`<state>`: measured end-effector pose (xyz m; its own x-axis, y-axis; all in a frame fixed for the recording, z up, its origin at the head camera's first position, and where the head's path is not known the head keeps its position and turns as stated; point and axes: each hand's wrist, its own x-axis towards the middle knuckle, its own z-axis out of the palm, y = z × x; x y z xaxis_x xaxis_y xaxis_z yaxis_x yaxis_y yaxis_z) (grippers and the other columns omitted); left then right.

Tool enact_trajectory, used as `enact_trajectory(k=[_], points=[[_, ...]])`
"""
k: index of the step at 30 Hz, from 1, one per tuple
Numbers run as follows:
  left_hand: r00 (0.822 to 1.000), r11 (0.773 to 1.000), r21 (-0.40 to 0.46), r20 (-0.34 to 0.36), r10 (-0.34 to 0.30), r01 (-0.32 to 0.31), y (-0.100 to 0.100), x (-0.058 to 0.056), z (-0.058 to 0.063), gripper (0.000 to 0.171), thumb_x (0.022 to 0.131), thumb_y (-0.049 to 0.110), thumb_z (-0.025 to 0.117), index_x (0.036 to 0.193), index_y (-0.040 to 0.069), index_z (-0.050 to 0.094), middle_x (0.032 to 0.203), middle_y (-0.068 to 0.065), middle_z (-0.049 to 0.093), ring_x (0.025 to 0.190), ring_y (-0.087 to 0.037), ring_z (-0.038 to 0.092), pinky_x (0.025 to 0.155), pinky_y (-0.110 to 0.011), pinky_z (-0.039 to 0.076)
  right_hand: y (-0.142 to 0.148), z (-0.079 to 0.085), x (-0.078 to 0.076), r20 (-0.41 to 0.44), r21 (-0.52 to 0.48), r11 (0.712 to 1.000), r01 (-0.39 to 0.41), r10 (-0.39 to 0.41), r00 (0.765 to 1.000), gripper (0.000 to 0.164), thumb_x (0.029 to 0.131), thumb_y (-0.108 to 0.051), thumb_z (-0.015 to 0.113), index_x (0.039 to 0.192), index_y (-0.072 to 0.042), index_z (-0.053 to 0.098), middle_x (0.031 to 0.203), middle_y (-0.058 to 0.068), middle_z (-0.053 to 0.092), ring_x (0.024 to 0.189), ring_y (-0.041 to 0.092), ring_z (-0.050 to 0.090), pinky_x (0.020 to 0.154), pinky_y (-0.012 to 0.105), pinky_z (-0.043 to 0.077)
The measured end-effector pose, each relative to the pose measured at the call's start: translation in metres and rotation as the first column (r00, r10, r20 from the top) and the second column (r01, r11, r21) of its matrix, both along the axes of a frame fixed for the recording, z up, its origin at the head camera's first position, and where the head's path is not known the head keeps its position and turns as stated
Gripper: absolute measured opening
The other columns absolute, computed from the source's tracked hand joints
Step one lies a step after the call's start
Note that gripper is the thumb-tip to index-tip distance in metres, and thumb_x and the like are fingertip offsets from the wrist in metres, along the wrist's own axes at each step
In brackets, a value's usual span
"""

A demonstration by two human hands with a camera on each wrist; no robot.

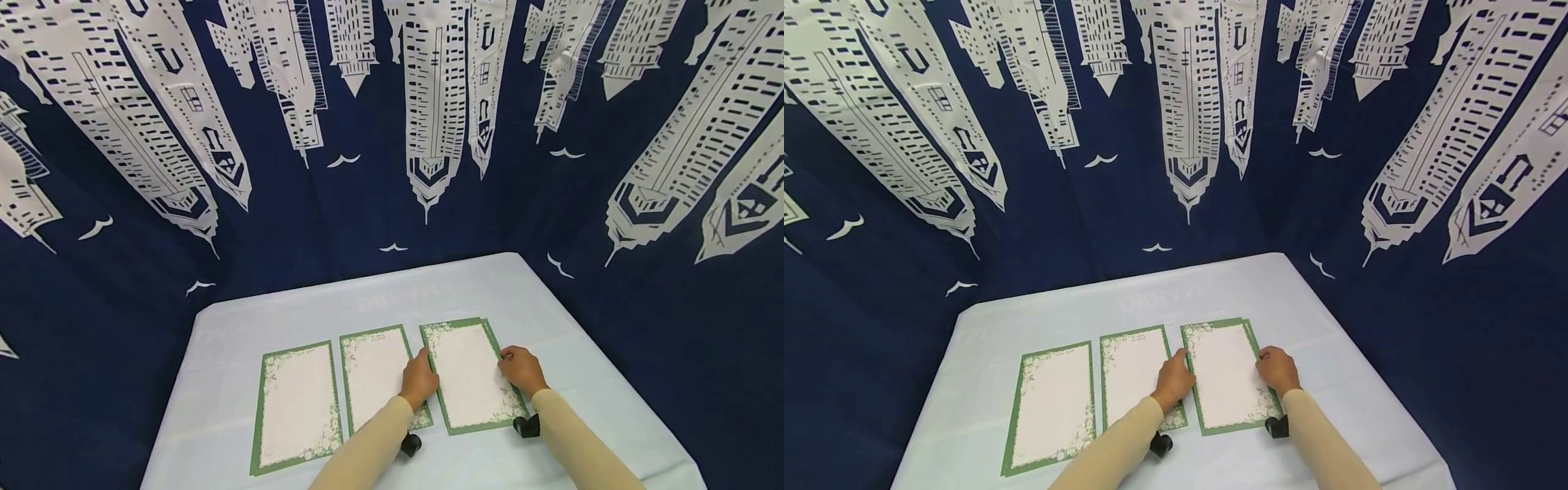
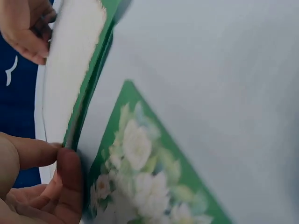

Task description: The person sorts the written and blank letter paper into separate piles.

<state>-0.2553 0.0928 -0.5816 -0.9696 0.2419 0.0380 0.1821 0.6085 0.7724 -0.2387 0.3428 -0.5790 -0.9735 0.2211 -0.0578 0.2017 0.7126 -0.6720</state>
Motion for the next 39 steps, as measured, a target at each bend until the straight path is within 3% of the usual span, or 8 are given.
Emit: enact_trajectory(k=[4, 7, 12, 16, 21, 25, 31, 39], points=[[1.000, 1.000, 0.023, -0.022, -0.017, 0.017, -0.009, -0.004, 0.003, 0.051, 0.086, -0.007, 0.069, 0.135, -0.008, 0.056, 0.070, -0.011, 0.066, 0.056, -0.018, 0.056, 0.056, -0.032, 0.048, -0.005, 0.001, 0.001, -0.029, -0.010, 1.000, 0.002, -0.002, 1.000, 0.029, 0.092, -0.005, 0.063, 0.117, 0.012, 0.064, 0.094, 0.019, 0.067, 0.079, 0.029, 0.064, 0.068, 0.046, 0.054], [0.998, 0.998, 0.054, -0.056, -0.008, 0.011, -0.025, -0.006, 0.008, 0.039, 0.089, -0.002, 0.070, 0.127, -0.005, 0.063, 0.064, -0.001, 0.059, 0.052, -0.009, 0.047, 0.053, -0.029, 0.045, -0.021, 0.009, 0.001, -0.050, -0.027, 0.999, -0.032, 0.031, 0.998, 0.028, 0.094, -0.006, 0.064, 0.117, 0.011, 0.065, 0.090, 0.014, 0.067, 0.076, 0.025, 0.063, 0.067, 0.043, 0.053], [0.993, 0.995, 0.074, -0.087, 0.078, -0.071, -0.074, -0.003, 0.022, 0.027, 0.093, 0.006, 0.069, 0.119, -0.004, 0.068, 0.081, -0.003, 0.065, 0.064, -0.013, 0.058, 0.061, -0.035, 0.050, -0.068, 0.027, -0.001, -0.058, -0.045, 0.989, -0.142, 0.139, 0.989, 0.024, 0.095, -0.007, 0.067, 0.114, 0.007, 0.068, 0.093, 0.012, 0.070, 0.083, 0.028, 0.067, 0.073, 0.044, 0.055], [0.981, 0.984, 0.015, -0.064, 0.181, -0.180, -0.119, 0.004, 0.026, 0.031, 0.094, 0.012, 0.069, 0.120, -0.003, 0.067, 0.097, -0.016, 0.070, 0.081, -0.028, 0.066, 0.070, -0.046, 0.053, -0.108, 0.034, -0.002, -0.055, -0.063, 0.968, -0.244, 0.241, 0.969, 0.024, 0.095, -0.008, 0.067, 0.114, 0.006, 0.069, 0.095, 0.011, 0.072, 0.087, 0.029, 0.069, 0.077, 0.045, 0.056], [0.973, 0.972, -0.064, 0.042, 0.229, -0.226, -0.157, 0.018, 0.024, 0.043, 0.098, 0.017, 0.066, 0.134, -0.006, 0.059, 0.125, -0.028, 0.064, 0.114, -0.046, 0.061, 0.092, -0.058, 0.050, -0.146, 0.031, -0.004, 0.000, -0.105, 0.943, -0.315, 0.317, 0.949, 0.029, 0.096, -0.011, 0.067, 0.121, 0.004, 0.066, 0.105, 0.014, 0.071, 0.093, 0.030, 0.068, 0.076, 0.044, 0.057], [0.974, 0.979, -0.084, 0.120, 0.195, -0.185, -0.165, 0.030, 0.021, 0.049, 0.099, 0.019, 0.064, 0.139, -0.008, 0.054, 0.137, -0.031, 0.056, 0.128, -0.050, 0.051, 0.103, -0.061, 0.043, -0.163, 0.024, -0.001, 0.052, -0.117, 0.938, -0.326, 0.334, 0.941, 0.033, 0.095, -0.013, 0.069, 0.124, 0.003, 0.064, 0.112, 0.019, 0.067, 0.092, 0.029, 0.067, 0.074, 0.045, 0.056], [0.973, 0.980, -0.049, 0.119, 0.200, -0.195, -0.162, 0.036, 0.019, 0.045, 0.098, 0.019, 0.065, 0.134, -0.006, 0.059, 0.135, -0.029, 0.058, 0.127, -0.049, 0.053, 0.102, -0.061, 0.043, -0.174, 0.020, 0.003, 0.060, -0.101, 0.930, -0.355, 0.361, 0.930, 0.035, 0.095, -0.014, 0.070, 0.124, 0.005, 0.063, 0.114, 0.023, 0.065, 0.086, 0.025, 0.067, 0.076, 0.047, 0.056], [0.959, 0.953, 0.116, 0.078, 0.272, -0.280, -0.165, 0.032, 0.010, 0.036, 0.095, 0.010, 0.066, 0.129, -0.003, 0.063, 0.118, -0.023, 0.066, 0.104, -0.039, 0.066, 0.076, -0.048, 0.056, -0.178, 0.019, -0.002, -0.034, -0.159, 0.938, -0.307, 0.306, 0.951, 0.028, 0.091, -0.006, 0.072, 0.117, 0.003, 0.065, 0.109, 0.016, 0.067, 0.098, 0.032, 0.067, 0.076, 0.045, 0.057]])
